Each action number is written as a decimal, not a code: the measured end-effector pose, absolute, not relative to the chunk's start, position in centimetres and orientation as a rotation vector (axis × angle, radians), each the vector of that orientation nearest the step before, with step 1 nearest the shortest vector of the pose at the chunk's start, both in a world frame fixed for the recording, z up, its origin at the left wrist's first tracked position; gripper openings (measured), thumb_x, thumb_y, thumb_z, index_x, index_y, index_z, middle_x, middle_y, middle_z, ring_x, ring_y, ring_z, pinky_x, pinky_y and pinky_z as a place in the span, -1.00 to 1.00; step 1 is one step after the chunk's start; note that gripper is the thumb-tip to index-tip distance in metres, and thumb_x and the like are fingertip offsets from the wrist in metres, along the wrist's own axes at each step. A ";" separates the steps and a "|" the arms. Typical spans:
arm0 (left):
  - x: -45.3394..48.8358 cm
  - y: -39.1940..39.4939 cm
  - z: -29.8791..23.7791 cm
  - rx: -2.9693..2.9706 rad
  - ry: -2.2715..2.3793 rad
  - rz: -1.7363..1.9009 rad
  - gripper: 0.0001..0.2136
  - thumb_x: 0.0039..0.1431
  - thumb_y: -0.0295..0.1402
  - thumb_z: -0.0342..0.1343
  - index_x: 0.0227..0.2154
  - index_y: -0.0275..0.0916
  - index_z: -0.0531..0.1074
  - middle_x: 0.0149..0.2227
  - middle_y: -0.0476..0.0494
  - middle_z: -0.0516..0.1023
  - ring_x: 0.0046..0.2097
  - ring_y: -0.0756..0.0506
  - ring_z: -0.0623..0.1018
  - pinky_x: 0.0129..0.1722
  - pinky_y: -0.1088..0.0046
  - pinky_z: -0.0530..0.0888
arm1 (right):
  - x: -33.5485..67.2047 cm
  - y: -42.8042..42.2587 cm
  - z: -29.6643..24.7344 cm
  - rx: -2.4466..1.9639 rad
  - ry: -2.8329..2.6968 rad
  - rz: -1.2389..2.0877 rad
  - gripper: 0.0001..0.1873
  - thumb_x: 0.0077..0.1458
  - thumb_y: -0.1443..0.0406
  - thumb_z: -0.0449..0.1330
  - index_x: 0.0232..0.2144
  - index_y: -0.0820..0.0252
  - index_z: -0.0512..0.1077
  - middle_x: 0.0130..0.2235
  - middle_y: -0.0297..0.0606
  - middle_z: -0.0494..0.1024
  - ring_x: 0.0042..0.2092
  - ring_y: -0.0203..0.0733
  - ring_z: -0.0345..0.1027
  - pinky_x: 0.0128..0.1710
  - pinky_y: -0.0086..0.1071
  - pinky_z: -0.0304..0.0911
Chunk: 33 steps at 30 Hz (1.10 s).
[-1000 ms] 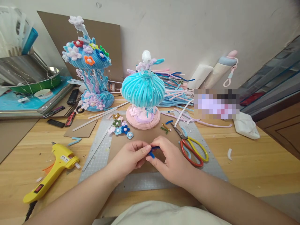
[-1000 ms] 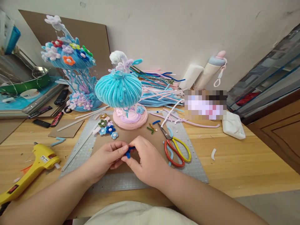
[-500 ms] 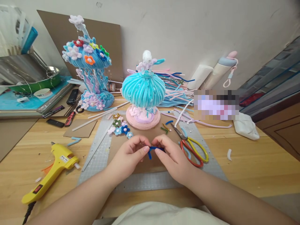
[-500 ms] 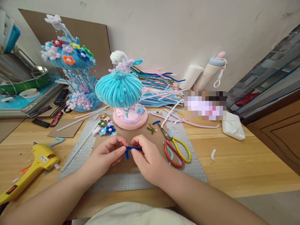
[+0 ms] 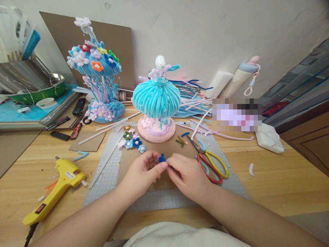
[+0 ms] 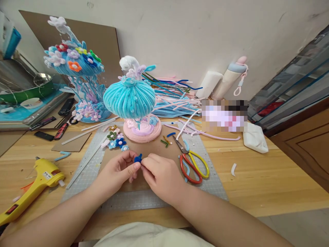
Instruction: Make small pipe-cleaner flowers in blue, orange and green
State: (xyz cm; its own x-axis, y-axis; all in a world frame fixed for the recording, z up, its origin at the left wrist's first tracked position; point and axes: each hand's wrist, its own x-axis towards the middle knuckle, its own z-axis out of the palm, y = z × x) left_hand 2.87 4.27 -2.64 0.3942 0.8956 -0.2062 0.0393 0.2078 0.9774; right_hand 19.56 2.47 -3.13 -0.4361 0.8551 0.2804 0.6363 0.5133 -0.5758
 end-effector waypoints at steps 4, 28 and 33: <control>2.8 4.4 -2.7 1.164 1.004 0.728 -0.78 0.06 -0.19 0.09 -0.38 -0.27 0.30 -0.57 0.07 0.33 -0.57 0.06 0.32 -0.57 0.55 0.29 | 19.6 2.6 -3.0 -1.252 -2.249 0.461 -0.84 0.16 0.38 0.01 -0.40 0.19 0.37 -0.40 -0.28 0.42 -0.36 -0.28 0.27 -0.36 -0.42 0.09; 2.4 4.2 -3.1 1.687 1.192 0.576 -0.76 0.21 -0.21 -0.11 -0.49 -0.21 0.26 -0.61 0.07 0.28 -0.53 0.00 0.30 -0.52 0.50 0.19 | 19.9 3.2 -3.0 -1.310 -2.359 0.368 -0.83 0.17 0.32 0.05 -0.43 0.19 0.39 -0.39 -0.28 0.42 -0.32 -0.25 0.26 -0.36 -0.39 0.05; 2.4 4.4 -2.7 1.544 1.142 0.743 -0.83 0.18 -0.25 -0.06 -0.43 -0.22 0.26 -0.53 0.06 0.30 -0.54 0.04 0.30 -0.52 0.52 0.24 | 21.3 4.4 -1.8 -1.291 -1.945 0.950 -0.82 0.05 0.24 0.19 -0.53 0.22 0.39 -0.49 -0.34 0.36 -0.42 -0.30 0.22 -0.42 -0.41 0.10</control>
